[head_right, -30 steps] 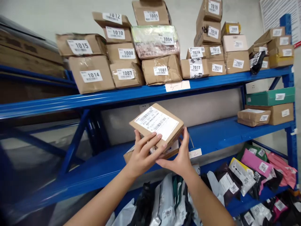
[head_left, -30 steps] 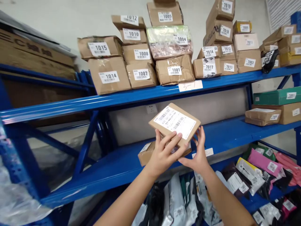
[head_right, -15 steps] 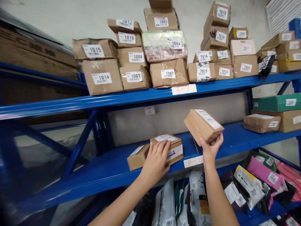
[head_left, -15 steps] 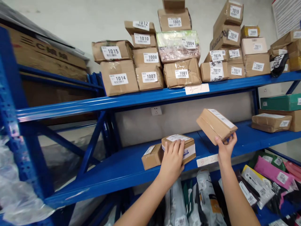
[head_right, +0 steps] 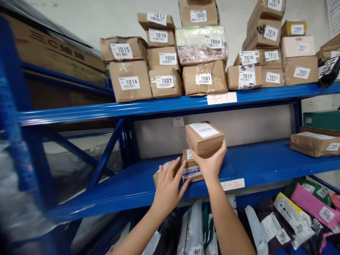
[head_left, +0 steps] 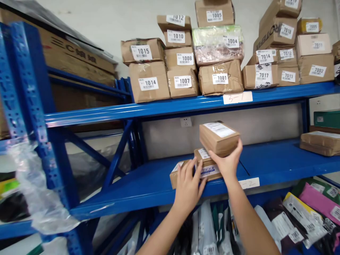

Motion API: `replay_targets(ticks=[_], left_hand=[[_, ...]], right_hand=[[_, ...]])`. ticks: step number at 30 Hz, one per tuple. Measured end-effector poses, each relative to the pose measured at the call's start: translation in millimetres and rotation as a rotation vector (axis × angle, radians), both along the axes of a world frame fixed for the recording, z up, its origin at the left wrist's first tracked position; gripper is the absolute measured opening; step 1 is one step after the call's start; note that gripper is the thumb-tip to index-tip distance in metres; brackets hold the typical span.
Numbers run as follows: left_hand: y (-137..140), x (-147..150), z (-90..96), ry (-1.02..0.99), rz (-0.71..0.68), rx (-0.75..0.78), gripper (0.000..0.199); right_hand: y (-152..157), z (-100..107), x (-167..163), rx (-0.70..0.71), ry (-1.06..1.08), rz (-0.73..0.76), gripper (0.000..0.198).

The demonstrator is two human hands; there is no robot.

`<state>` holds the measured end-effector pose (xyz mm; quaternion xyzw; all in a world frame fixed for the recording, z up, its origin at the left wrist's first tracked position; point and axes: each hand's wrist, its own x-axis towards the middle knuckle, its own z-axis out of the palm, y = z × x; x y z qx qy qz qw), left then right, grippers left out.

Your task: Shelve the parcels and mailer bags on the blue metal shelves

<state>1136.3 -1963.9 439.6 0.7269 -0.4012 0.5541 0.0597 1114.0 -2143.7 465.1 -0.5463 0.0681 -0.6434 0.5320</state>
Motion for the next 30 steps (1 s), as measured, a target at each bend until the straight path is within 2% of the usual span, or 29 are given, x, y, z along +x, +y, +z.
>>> replay_targets(ticks=[3,5,7,11,13,14,17,19,22,25,28,30], left_hand=[[21,-7,-36.1,0.027,0.002,-0.237,0.058],[30,-4,-47.6,0.097,0.031,-0.375,0.06],[33,5,-45.8,0.179,0.051,-0.48,0.06],[26,30,-21.8,0.429,0.083,-0.539,0.065],[25,39,-12.4,0.533,0.082,-0.508,0.062],[28,42,-10.0,0.523,0.066,-0.495,0.062],[46,48,-9.6,0.31,0.0,-0.416,0.064],[62,51,-11.1,0.205,-0.017,-0.257,0.06],[79,54,-8.3,0.158,0.002,-0.009,0.055],[82,52,2.4,0.14,-0.007,0.172,0.057],[78,42,12.0,0.194,-0.05,0.37,0.062],[77,33,12.2,0.25,-0.096,0.407,0.066]], right_hand=[[25,9,20,-0.068,0.131,-0.032,0.129],[34,7,28,-0.085,0.17,-0.024,0.128],[37,4,31,-0.093,0.171,-0.02,0.127],[34,-3,28,-0.066,0.139,0.007,0.12],[28,-8,26,-0.056,0.111,0.026,0.115],[25,-12,26,-0.057,0.098,0.036,0.113],[13,-26,25,-0.085,0.08,0.078,0.105],[6,-35,25,-0.104,0.071,0.104,0.101],[2,-40,22,-0.13,0.06,0.124,0.102],[3,-28,16,-0.2,0.049,0.106,0.106],[2,-3,12,-0.3,0.034,0.06,0.106],[-2,14,12,-0.383,0.03,0.046,0.098]])
